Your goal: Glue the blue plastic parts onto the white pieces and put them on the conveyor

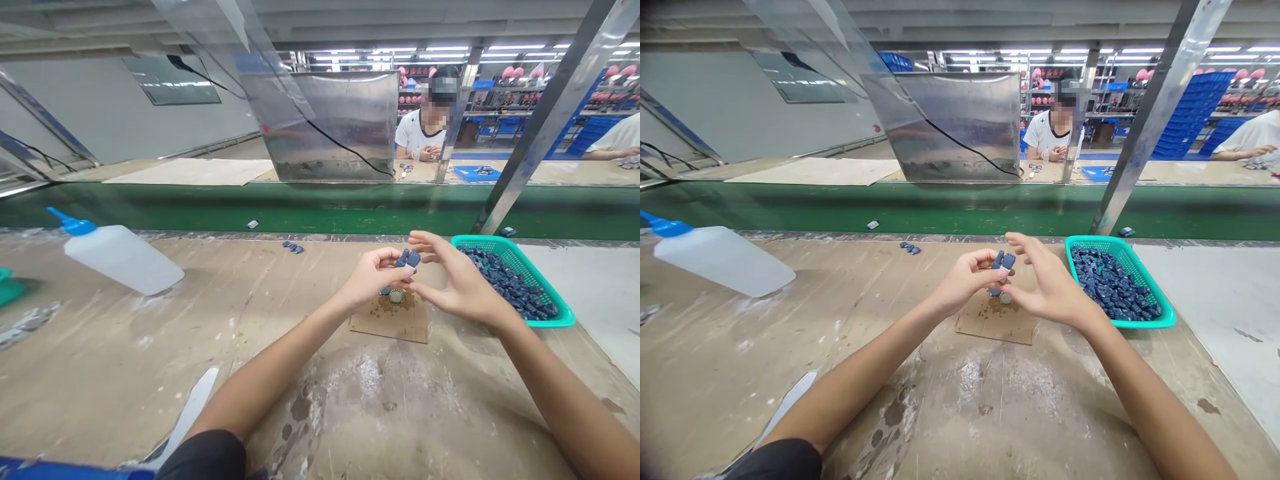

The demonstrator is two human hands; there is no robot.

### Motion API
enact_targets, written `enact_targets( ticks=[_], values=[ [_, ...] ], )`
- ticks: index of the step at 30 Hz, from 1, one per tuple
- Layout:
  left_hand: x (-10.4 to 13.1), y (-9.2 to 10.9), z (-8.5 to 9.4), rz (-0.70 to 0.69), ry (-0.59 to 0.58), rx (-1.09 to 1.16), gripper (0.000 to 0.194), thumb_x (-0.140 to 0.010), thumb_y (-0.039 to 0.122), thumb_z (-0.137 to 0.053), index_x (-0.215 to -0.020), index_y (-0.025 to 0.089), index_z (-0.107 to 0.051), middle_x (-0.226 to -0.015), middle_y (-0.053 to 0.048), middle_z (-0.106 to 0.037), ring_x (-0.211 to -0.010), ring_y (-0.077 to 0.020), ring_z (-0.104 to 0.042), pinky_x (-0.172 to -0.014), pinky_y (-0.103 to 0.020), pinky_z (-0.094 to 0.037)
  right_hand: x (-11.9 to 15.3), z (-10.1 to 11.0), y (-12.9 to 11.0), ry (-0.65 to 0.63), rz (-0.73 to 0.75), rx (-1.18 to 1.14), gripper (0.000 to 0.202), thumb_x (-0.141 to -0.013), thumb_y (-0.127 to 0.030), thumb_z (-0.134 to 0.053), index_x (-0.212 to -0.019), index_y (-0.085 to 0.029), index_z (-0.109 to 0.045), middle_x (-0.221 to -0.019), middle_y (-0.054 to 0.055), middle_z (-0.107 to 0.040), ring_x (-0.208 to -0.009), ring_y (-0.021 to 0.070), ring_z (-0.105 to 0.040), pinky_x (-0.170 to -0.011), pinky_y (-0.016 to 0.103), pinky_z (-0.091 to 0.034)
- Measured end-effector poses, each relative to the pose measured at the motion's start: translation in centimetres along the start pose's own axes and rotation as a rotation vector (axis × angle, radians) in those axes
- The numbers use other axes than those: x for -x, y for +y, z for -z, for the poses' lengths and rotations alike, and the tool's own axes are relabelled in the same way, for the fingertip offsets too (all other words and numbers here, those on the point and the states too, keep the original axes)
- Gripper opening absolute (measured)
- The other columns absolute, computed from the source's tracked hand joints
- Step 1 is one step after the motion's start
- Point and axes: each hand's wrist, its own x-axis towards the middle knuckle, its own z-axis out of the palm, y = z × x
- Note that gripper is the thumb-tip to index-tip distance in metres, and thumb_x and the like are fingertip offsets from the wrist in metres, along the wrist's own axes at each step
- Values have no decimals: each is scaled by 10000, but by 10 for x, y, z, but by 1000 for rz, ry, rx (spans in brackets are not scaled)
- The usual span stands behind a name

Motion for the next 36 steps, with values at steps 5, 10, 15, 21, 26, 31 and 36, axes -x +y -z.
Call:
enact_targets(
  ticks=[5, 10, 15, 21, 26, 31, 36],
  values=[
    [2, 0, 1, 5, -24, -120, 216, -624, 257, -717, -738, 117, -598, -673, -16, -607, -617, -101, -576, -592, -221, -469, 2, -4, -2, -62, 78, 522, 183, -785, -299, -510, -900, -157, -513, -870, 98, -596, -801, 240, -561, -685, 353, -440],
    [5, -3, -1, -17, 27, -180, 204, -599, 243, -728, -717, 123, -613, -667, -22, -621, -605, -96, -572, -571, -201, -445, 5, -14, -1, 20, 97, 713, 190, -759, -358, -466, -697, -182, -435, -633, 47, -516, -560, 178, -492, -481, 273, -315],
    [6, -4, -6, -68, 89, -119, 187, -591, 239, -723, -687, 127, -609, -625, -17, -618, -577, -101, -573, -552, -204, -448, 6, -19, 5, 98, 189, 840, 223, -826, -361, -426, -695, -181, -413, -590, 46, -492, -507, 162, -482, -435, 258, -259],
    [6, -5, -11, -87, 159, -101, 168, -561, 204, -722, -655, 127, -606, -630, -6, -606, -562, -85, -550, -546, -197, -434, 8, -20, 12, 56, 183, 753, 228, -857, -366, -426, -717, -196, -368, -611, 50, -492, -519, 179, -499, -443, 248, -293],
    [-1, -10, -7, -74, 119, -84, 206, -580, 228, -721, -730, 128, -622, -734, -23, -636, -649, -102, -582, -627, -215, -471, 5, -22, 7, -71, -8, 792, 215, -856, -371, -475, -789, -168, -450, -718, 84, -558, -633, 227, -570, -460, 262, -335],
    [-37, -22, 27, -25, 100, -316, 233, -662, 233, -670, -866, 125, -641, -843, -48, -656, -742, -121, -603, -716, -244, -489, 1, 21, 45, -114, -307, 684, 474, -908, -393, -420, -1282, -111, -346, -1011, 128, -614, -876, 254, -602, -667, 305, -454],
    [-104, -43, 80, 54, 395, -716, 273, -735, 159, -582, -997, 91, -619, -831, -77, -662, -731, -145, -609, -710, -259, -489, 16, 62, 107, -293, -735, 851, 310, -856, -138, -438, -1141, -78, -546, -1027, 150, -632, -972, 269, -586, -783, 303, -445]
  ],
)
